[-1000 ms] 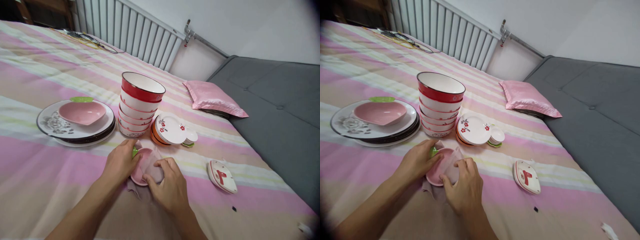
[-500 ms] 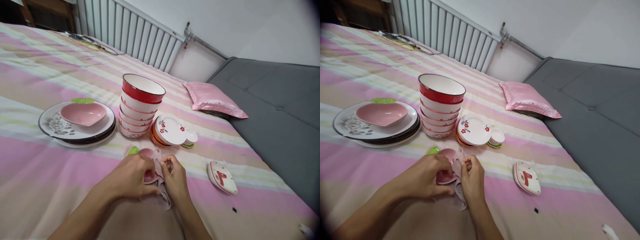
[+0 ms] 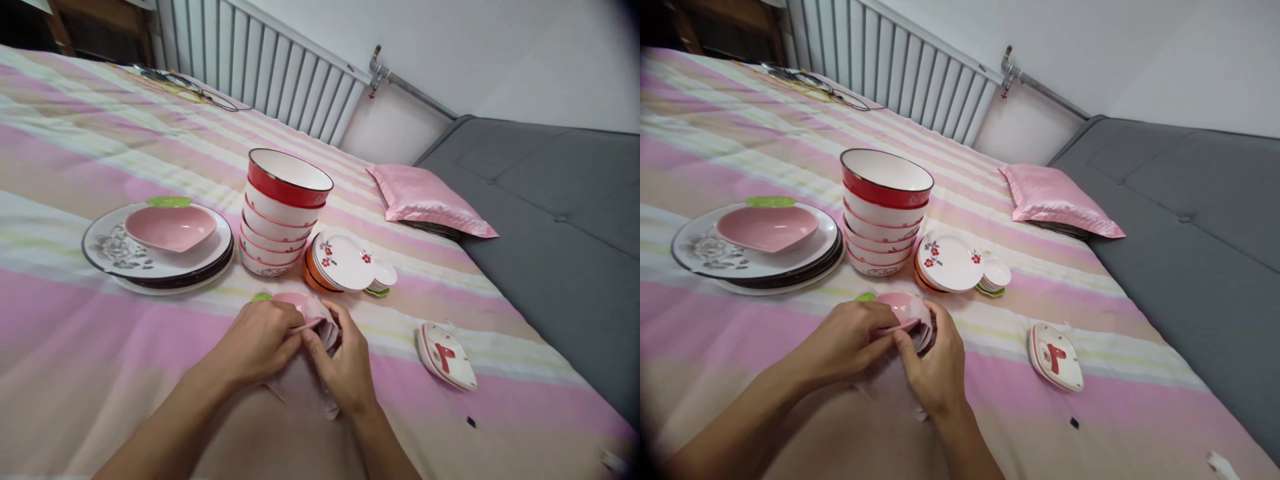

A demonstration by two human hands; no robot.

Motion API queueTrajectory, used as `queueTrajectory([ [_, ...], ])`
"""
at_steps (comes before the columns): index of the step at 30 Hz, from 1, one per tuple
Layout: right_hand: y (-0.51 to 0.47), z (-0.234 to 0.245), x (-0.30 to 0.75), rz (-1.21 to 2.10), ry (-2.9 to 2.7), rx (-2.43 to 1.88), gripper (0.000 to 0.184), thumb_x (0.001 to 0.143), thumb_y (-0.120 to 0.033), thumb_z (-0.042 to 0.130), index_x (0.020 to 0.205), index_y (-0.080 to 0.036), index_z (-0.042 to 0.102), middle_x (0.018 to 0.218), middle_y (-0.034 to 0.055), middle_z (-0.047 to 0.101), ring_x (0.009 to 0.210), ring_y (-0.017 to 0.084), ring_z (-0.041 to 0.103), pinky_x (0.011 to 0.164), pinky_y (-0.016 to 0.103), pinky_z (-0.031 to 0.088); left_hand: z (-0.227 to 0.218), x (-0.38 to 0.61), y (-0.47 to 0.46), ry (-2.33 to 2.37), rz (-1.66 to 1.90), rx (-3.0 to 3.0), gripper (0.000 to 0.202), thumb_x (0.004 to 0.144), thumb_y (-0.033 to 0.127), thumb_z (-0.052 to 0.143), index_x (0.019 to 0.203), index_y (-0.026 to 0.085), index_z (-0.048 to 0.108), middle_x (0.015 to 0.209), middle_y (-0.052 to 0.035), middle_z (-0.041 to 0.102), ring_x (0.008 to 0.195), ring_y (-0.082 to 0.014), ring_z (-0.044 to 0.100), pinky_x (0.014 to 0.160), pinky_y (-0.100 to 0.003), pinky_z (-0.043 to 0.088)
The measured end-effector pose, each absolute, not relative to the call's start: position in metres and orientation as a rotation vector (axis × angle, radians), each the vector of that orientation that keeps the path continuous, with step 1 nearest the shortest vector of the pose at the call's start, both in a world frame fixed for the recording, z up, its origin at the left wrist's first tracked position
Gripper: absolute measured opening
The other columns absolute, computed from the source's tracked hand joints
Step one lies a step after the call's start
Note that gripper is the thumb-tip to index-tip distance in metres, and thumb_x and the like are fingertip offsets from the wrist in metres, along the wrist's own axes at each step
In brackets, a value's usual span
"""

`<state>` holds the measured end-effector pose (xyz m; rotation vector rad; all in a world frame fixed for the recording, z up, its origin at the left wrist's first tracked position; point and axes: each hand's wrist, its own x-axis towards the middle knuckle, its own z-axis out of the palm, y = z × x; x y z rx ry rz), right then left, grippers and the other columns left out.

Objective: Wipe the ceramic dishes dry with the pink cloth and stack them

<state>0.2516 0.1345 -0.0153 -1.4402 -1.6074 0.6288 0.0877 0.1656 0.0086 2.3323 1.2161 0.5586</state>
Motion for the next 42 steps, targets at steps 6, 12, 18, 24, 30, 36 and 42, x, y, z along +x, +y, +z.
queueTrajectory([
  [6,0.133,-0.02,0.253,0.652,-1.44,-1.329,0.037,0.086,-0.026,0.056,0.122,-0.021,0.058,0.115,0.0058,0.066,0.102,0.019,0.062,0.085,0.028,0.05,0.018,0.086,0.167,1.131,0.896,1.795,0.032,0.083,0.038,0.052,0.062,0.014,0.055,0.06,0.002,0.048,0.057,-0.0105,0.041,0.052,-0.023,0.026],
  [12,0.131,-0.019,0.251,0.54,-1.169,-1.338,0.03,0.088,-0.03,0.054,0.112,-0.019,0.066,0.116,0.0057,0.067,0.108,0.02,0.061,0.089,0.028,0.049,0.014,0.086,0.167,0.99,1.015,1.043,0.038,0.074,0.049,0.063,0.064,0.014,0.05,0.055,0.006,0.038,0.049,-0.0059,0.031,0.045,-0.018,0.021],
  [18,0.125,-0.018,0.248,0.407,-1.201,-1.298,0.033,0.092,-0.026,0.046,0.122,-0.022,0.059,0.126,0.0052,0.061,0.118,0.02,0.055,0.095,0.031,0.048,0.014,0.087,0.167,0.974,0.999,0.826,0.039,0.071,0.049,0.066,0.065,0.016,0.048,0.051,0.0075,0.037,0.043,-0.0044,0.03,0.042,-0.016,0.019],
  [24,0.118,-0.018,0.24,0.252,-1.888,-1.065,0.05,0.093,-0.013,0.033,0.142,-0.024,0.034,0.145,0.0029,0.041,0.137,0.021,0.032,0.111,0.043,0.032,0.018,0.096,0.162,0.927,0.95,0.928,0.037,0.071,0.048,0.066,0.066,0.015,0.051,0.052,0.0069,0.04,0.046,-0.0044,0.031,0.043,-0.015,0.023],
  [30,0.122,-0.024,0.234,0.165,-2.166,-1.106,0.061,0.095,-0.02,0.036,0.149,-0.02,0.009,0.156,0.0056,0.015,0.143,0.026,0.009,0.114,0.052,0.022,0.016,0.097,0.163,0.985,0.985,0.918,0.036,0.072,0.048,0.064,0.068,0.015,0.052,0.053,0.0071,0.039,0.046,-0.0043,0.029,0.041,-0.014,0.02],
  [36,0.124,-0.028,0.236,0.299,-2.111,-1.208,0.067,0.095,-0.031,0.038,0.149,-0.02,0.0,0.157,0.0082,0.003,0.143,0.028,0.004,0.114,0.054,0.02,0.013,0.094,0.163,0.982,0.969,0.851,0.036,0.074,0.05,0.062,0.067,0.016,0.05,0.054,0.0055,0.044,0.047,-0.0059,0.035,0.045,-0.016,0.024],
  [42,0.124,-0.03,0.24,0.686,-1.939,-1.279,0.073,0.095,-0.033,0.042,0.148,-0.022,-0.007,0.157,0.0075,0.001,0.144,0.023,0.004,0.115,0.047,0.018,0.013,0.091,0.164,1.02,0.985,0.778,0.038,0.073,0.053,0.062,0.072,0.017,0.054,0.056,0.0051,0.049,0.046,-0.0063,0.037,0.045,-0.017,0.024],
])
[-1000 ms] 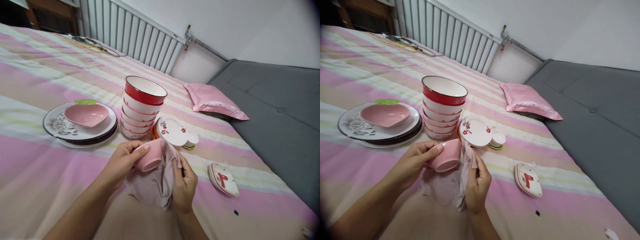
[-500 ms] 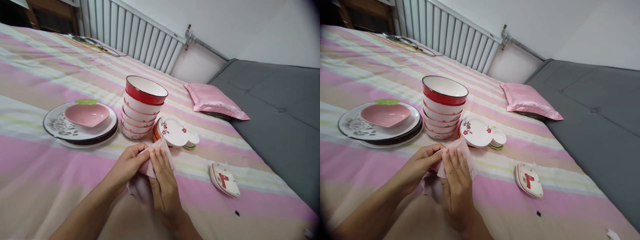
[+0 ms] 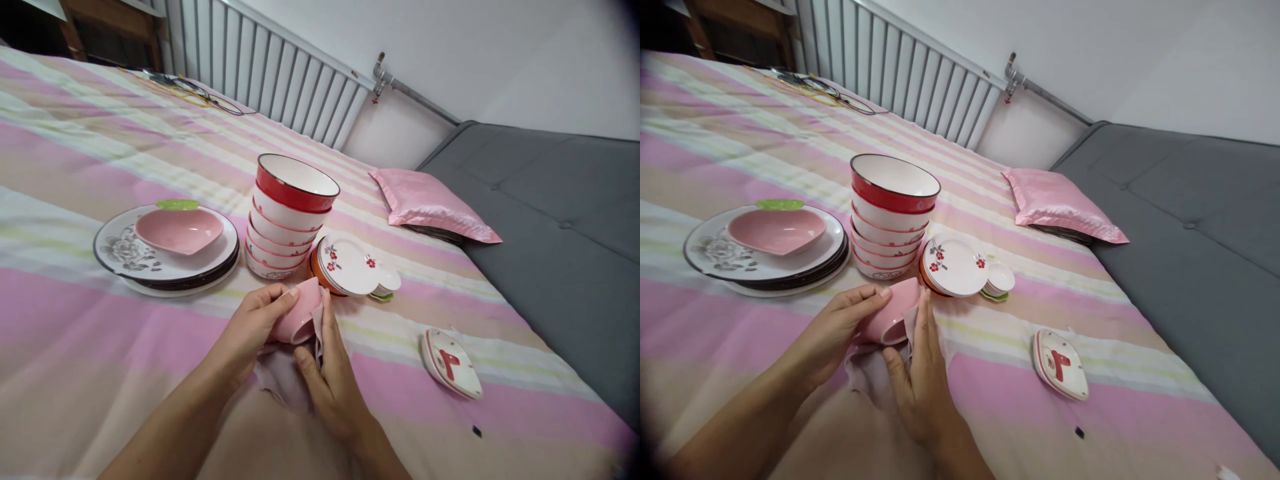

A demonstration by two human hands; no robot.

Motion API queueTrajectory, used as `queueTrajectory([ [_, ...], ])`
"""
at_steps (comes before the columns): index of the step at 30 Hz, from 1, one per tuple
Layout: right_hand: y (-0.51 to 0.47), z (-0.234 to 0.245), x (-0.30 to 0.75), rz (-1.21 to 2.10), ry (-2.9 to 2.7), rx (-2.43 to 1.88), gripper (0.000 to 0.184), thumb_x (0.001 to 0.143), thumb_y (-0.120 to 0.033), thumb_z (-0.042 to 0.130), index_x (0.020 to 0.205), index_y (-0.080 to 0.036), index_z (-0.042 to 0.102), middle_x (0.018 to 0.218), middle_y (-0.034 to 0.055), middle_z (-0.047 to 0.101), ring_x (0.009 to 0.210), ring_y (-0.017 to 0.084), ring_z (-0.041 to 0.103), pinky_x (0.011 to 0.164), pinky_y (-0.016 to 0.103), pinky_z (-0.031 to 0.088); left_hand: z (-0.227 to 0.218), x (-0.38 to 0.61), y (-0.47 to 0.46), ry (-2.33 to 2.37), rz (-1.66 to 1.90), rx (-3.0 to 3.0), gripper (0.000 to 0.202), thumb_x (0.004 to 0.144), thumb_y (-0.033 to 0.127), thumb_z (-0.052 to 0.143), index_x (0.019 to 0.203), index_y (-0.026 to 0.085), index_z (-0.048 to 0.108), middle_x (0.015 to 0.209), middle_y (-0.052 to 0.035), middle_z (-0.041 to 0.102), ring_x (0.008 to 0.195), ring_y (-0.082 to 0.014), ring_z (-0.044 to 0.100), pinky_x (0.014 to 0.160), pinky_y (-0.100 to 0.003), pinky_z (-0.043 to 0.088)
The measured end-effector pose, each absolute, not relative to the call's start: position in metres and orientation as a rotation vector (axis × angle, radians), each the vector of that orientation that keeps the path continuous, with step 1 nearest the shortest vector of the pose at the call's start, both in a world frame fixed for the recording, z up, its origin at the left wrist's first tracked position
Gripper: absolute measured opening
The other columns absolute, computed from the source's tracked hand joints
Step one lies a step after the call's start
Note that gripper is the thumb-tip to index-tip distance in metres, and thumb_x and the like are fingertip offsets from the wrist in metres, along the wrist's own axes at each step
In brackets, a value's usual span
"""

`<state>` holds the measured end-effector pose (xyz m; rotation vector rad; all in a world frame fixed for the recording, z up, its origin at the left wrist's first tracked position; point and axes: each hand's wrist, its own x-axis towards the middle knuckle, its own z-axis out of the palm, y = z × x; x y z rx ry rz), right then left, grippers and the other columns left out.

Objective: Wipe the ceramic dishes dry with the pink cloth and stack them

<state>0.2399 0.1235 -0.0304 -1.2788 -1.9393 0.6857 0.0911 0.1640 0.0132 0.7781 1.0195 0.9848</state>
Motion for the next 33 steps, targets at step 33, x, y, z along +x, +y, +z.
queueTrajectory([
  [33,0.129,-0.027,0.242,0.506,-1.951,-1.164,0.073,0.088,-0.015,0.038,0.149,-0.019,-0.001,0.157,0.0072,0.003,0.143,0.028,0.006,0.115,0.055,0.017,0.005,0.089,0.165,0.981,0.712,1.416,0.012,0.07,0.024,0.058,0.074,0.014,0.063,0.069,0.0005,0.056,0.065,-0.0159,0.051,0.057,-0.022,0.04],
])
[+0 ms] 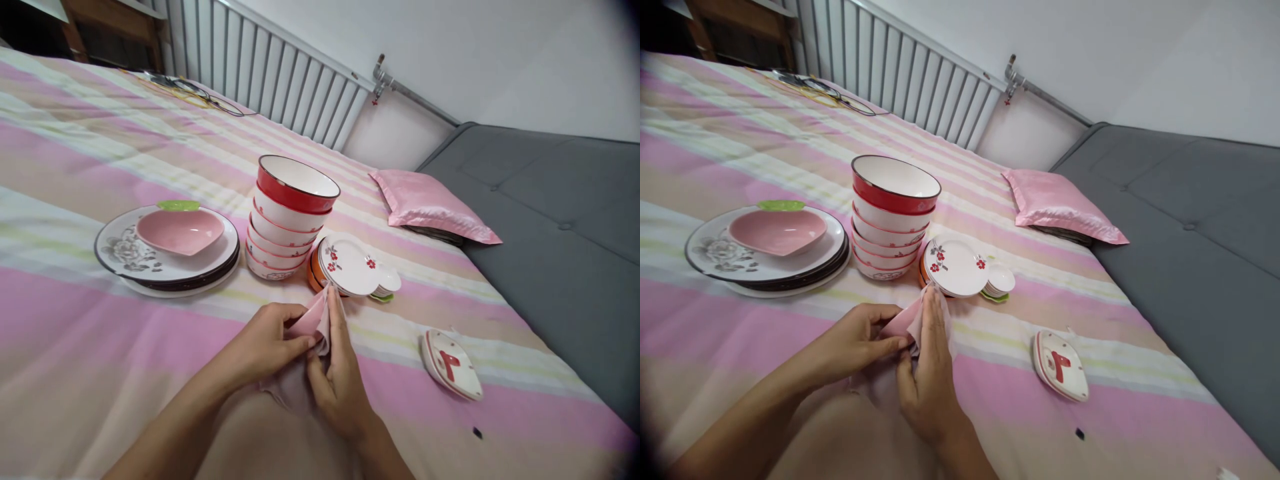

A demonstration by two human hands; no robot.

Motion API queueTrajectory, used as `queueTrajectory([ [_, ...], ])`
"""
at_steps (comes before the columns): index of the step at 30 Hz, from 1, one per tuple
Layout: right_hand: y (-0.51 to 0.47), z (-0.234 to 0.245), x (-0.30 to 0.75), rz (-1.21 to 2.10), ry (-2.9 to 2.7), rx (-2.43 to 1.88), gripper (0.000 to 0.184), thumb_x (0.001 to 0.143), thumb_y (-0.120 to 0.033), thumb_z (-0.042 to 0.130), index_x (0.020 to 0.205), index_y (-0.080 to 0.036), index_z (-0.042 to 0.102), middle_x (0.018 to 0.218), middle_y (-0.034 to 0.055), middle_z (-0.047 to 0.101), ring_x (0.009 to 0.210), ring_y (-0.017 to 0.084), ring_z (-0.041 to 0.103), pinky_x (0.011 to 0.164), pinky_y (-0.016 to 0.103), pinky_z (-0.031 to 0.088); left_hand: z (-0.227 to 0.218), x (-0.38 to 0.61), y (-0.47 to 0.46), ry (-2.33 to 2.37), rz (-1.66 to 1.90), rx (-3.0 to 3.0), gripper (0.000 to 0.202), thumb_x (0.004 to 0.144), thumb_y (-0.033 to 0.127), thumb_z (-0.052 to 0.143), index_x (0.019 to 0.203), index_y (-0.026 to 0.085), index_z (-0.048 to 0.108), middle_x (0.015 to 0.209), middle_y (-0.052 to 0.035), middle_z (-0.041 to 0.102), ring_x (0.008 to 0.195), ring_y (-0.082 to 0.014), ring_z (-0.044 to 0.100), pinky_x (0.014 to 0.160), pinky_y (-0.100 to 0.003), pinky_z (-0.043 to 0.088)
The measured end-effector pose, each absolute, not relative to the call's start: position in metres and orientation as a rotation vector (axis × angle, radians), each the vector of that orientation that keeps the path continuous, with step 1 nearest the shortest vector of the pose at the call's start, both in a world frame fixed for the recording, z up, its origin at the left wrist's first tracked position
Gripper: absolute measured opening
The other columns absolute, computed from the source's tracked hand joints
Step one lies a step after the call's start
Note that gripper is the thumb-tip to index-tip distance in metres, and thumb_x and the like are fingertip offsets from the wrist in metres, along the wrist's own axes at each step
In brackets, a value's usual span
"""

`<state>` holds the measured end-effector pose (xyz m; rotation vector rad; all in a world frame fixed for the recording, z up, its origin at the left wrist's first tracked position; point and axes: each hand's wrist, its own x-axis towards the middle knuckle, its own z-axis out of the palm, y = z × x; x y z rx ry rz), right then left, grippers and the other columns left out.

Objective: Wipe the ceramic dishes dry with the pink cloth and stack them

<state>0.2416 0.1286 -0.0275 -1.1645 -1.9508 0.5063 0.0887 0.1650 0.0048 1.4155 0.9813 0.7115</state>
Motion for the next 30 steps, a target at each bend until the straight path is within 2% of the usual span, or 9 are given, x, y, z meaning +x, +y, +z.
queueTrajectory([
  [8,0.125,-0.026,0.242,0.549,-1.945,-1.17,0.077,0.084,-0.015,0.04,0.149,-0.018,0.0,0.157,0.0058,0.002,0.143,0.028,0.004,0.116,0.054,0.015,-0.004,0.078,0.168,0.98,0.663,1.505,0.023,0.068,0.017,0.057,0.083,0.017,0.074,0.08,-0.0036,0.069,0.08,-0.0228,0.06,0.063,-0.024,0.044],
  [12,0.122,-0.023,0.243,0.426,-2.083,-1.157,0.079,0.084,-0.018,0.043,0.149,-0.016,-0.001,0.157,0.007,0.0,0.143,0.03,0.002,0.115,0.056,0.013,-0.001,0.078,0.167,1.008,0.67,1.456,0.014,0.068,0.02,0.058,0.068,0.015,0.071,0.066,-0.0012,0.065,0.063,-0.0176,0.056,0.049,-0.019,0.038],
  [15,0.122,-0.02,0.242,0.293,-2.2,-1.116,0.077,0.086,-0.024,0.047,0.149,-0.016,0.004,0.157,0.0089,0.004,0.143,0.032,0.004,0.114,0.057,0.014,0.003,0.078,0.167,1.001,0.681,1.441,0.012,0.068,0.021,0.059,0.064,0.015,0.068,0.063,-0.0003,0.061,0.058,-0.0157,0.052,0.047,-0.02,0.035],
  [19,0.122,-0.017,0.242,0.205,-2.197,-1.061,0.07,0.092,-0.034,0.043,0.149,-0.019,0.006,0.156,0.0092,0.009,0.143,0.032,0.009,0.112,0.059,0.018,0.015,0.077,0.163,0.881,0.69,1.486,0.013,0.073,0.021,0.057,0.073,0.014,0.068,0.07,-0.001,0.061,0.066,-0.0159,0.052,0.056,-0.021,0.039],
  [21,0.121,-0.016,0.242,0.204,-2.157,-1.008,0.064,0.094,-0.036,0.037,0.149,-0.02,0.007,0.156,0.0087,0.012,0.142,0.032,0.012,0.112,0.059,0.019,0.021,0.075,0.161,0.812,0.66,1.494,0.015,0.075,0.024,0.058,0.078,0.013,0.068,0.072,-0.0013,0.06,0.065,-0.0145,0.05,0.055,-0.021,0.038],
  [27,0.117,-0.013,0.244,0.364,-1.968,-0.985,0.055,0.096,-0.042,0.026,0.147,-0.022,0.019,0.152,0.0085,0.026,0.139,0.029,0.025,0.111,0.053,0.026,0.028,0.069,0.157,0.642,0.518,1.308,0.016,0.074,0.029,0.063,0.076,0.013,0.066,0.051,0.003,0.048,0.045,-0.009,0.038,0.044,-0.021,0.027],
  [30,0.117,-0.017,0.244,0.552,-1.799,-1.027,0.058,0.095,-0.05,0.024,0.145,-0.021,0.026,0.149,0.0094,0.033,0.136,0.029,0.031,0.11,0.05,0.03,0.026,0.068,0.157,0.557,0.495,1.224,0.015,0.073,0.025,0.064,0.079,0.013,0.067,0.057,0.0014,0.052,0.049,-0.0093,0.041,0.048,-0.021,0.029],
])
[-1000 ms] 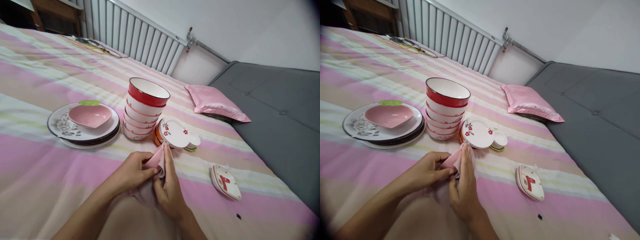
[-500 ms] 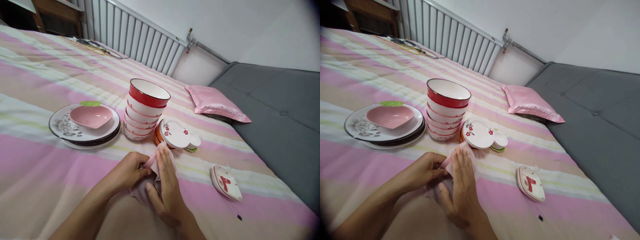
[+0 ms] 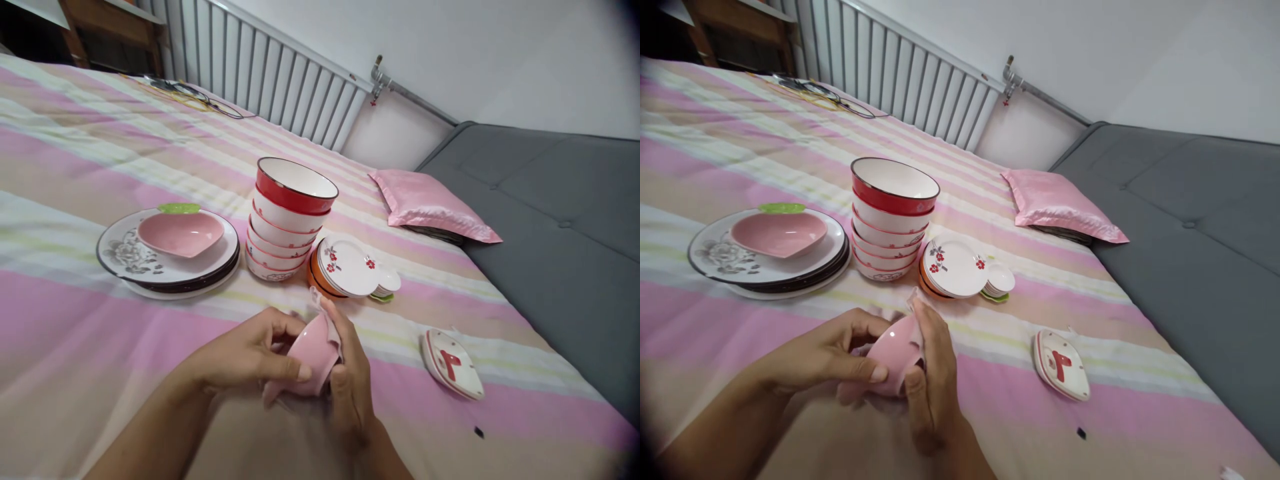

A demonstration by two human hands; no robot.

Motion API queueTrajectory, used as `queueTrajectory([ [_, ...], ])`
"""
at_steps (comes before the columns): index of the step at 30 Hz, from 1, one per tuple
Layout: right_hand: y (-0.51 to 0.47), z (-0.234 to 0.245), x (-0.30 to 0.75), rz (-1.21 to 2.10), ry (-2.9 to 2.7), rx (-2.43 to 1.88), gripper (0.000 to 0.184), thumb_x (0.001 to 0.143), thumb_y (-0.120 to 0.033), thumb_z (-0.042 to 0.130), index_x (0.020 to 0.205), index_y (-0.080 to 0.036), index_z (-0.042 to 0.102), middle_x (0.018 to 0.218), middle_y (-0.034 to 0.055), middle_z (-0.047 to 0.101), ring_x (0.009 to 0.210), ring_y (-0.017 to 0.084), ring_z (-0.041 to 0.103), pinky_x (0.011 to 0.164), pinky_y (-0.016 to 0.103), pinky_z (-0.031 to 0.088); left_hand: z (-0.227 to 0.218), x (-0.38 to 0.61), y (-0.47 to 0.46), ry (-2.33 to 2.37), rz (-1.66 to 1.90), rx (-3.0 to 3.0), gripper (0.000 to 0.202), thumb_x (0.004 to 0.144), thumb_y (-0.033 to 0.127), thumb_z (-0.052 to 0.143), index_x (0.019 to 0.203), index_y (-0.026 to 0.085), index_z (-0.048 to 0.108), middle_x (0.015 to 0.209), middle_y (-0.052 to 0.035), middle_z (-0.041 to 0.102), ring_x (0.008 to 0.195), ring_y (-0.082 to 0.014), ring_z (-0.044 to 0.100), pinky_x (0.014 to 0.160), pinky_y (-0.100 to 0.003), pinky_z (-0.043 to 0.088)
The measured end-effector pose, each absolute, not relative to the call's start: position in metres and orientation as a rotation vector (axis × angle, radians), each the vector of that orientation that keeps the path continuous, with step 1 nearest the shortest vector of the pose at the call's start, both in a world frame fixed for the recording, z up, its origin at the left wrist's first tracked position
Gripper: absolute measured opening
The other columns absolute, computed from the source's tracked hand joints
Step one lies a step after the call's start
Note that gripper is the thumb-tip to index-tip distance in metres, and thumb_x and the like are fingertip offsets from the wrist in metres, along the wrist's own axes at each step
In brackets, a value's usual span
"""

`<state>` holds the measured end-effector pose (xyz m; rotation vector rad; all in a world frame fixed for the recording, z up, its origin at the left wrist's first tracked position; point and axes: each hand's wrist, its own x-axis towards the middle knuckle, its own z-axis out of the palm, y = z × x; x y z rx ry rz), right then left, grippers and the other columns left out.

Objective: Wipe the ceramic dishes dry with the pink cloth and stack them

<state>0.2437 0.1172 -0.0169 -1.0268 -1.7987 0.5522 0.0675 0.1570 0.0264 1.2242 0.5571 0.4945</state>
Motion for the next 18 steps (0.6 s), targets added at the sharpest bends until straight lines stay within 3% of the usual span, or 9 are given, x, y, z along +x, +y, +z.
queueTrajectory([
  [3,0.1198,-0.0226,0.243,0.775,-1.637,-1.061,0.058,0.095,-0.052,0.023,0.143,-0.021,0.03,0.145,0.0098,0.04,0.133,0.027,0.038,0.108,0.047,0.034,0.0236,0.0678,0.1576,0.552,0.468,1.164,0.017,0.07,0.023,0.065,0.081,0.01,0.068,0.068,-0.0019,0.057,0.059,-0.0112,0.045,0.055,-0.022,0.033],
  [7,0.1229,-0.0235,0.2428,0.938,-1.627,-1.146,0.053,0.096,-0.046,0.029,0.142,-0.021,0.033,0.143,0.0093,0.043,0.132,0.024,0.04,0.11,0.043,0.032,0.0218,0.07,0.1597,0.603,0.424,1.147,0.016,0.068,0.023,0.065,0.077,0.009,0.066,0.067,-0.0004,0.054,0.06,-0.0102,0.043,0.053,-0.02,0.031],
  [13,0.1193,-0.0161,0.2415,0.869,-1.746,-1.178,0.044,0.097,-0.034,0.034,0.14,-0.026,0.036,0.145,0.0029,0.041,0.134,0.019,0.036,0.112,0.037,0.029,0.022,0.0704,0.1606,0.647,0.427,1.111,0.013,0.065,0.022,0.066,0.071,0.01,0.062,0.071,-0.0011,0.059,0.065,-0.0124,0.05,0.059,-0.021,0.037],
  [18,0.1185,-0.016,0.2418,0.67,-1.935,-1.027,0.047,0.095,-0.024,0.036,0.141,-0.026,0.034,0.146,0.0017,0.039,0.136,0.019,0.033,0.113,0.041,0.028,0.0176,0.0709,0.1615,0.732,0.509,1.095,0.012,0.064,0.022,0.066,0.068,0.012,0.062,0.067,-0.0011,0.061,0.062,-0.0136,0.054,0.058,-0.022,0.041],
])
